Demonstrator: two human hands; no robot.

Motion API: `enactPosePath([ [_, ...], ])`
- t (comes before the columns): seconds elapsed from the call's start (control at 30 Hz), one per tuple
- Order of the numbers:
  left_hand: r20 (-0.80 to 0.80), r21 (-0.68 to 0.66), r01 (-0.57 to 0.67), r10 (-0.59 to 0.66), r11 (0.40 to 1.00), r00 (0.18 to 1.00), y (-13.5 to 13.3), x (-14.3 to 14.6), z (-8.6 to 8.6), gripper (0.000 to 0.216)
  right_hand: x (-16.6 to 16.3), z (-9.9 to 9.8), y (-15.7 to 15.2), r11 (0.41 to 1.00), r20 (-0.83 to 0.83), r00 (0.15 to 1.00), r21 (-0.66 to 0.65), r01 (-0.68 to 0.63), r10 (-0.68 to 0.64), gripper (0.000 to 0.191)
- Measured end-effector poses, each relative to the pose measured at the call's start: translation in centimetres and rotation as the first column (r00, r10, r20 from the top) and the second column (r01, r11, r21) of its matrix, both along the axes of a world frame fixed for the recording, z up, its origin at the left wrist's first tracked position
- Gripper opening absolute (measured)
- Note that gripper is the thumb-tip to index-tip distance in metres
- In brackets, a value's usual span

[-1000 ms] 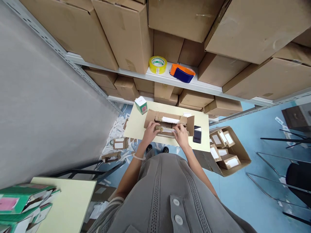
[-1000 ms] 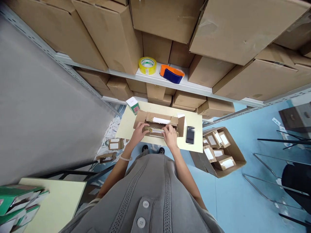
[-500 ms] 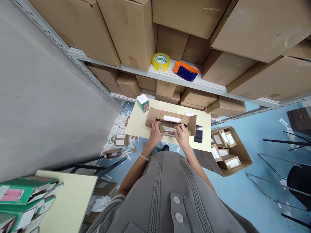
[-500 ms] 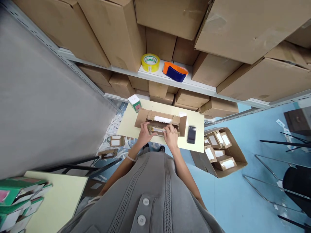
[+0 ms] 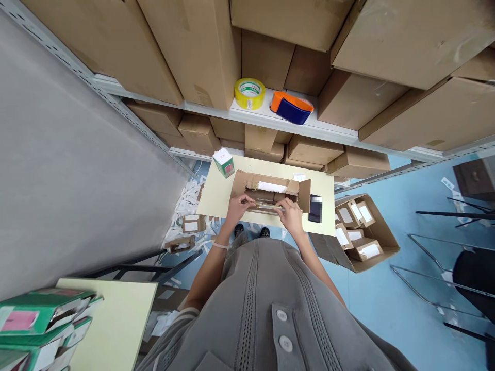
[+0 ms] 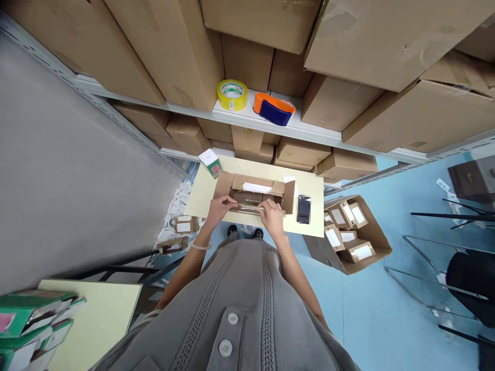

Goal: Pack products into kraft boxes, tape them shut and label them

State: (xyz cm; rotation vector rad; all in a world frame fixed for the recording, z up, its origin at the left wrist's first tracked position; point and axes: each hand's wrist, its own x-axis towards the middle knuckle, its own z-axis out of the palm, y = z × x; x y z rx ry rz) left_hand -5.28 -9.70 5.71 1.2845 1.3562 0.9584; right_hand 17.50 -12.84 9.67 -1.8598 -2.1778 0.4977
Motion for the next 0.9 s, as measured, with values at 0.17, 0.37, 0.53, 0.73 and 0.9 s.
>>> enactPosePath([
  [0.17, -0.036, 0.006, 0.174, -0.174, 0.985, 0.984, -0.9, -1.8, 0.9, 0.011, 1.5, 1.7, 2.0, 0.923, -0.184, 0.979, -0.353, -0.153, 0.092, 0.055],
  [0.37, -0.166, 0.160, 0.305, -0.279, 0.939, 0.946, -2.5, -3.4, 1.5, 0.022, 1.1, 0.6, 6.3, 0.833, 0.083, 0.972, -0.533, -0.145, 0.222, 0.041],
  [0.53, -0.147, 0.103, 0.217, -0.201, 0.971, 0.969, -3.3, -3.3, 1.7, 0.038, 0.7, -0.8, 7.3, 0.862, 0.146, 0.962, -0.490, -0.133, 0.232, 0.053],
  [0.73, -0.148, 0.096, 0.262, -0.246, 0.960, 0.958, -4.1, -3.3, 1.9, 0.026, 1.0, 0.5, 6.9, 0.962, 0.224, 0.958, -0.244, -0.120, 0.177, 0.057],
  [0.9, -0.219, 0.108, 0.411, -0.382, 0.905, 0.898, -4.5, -3.8, 2.2, 0.027, 0.7, 1.7, 8.9, 0.995, 0.284, 0.954, -0.001, -0.101, 0.098, 0.059],
])
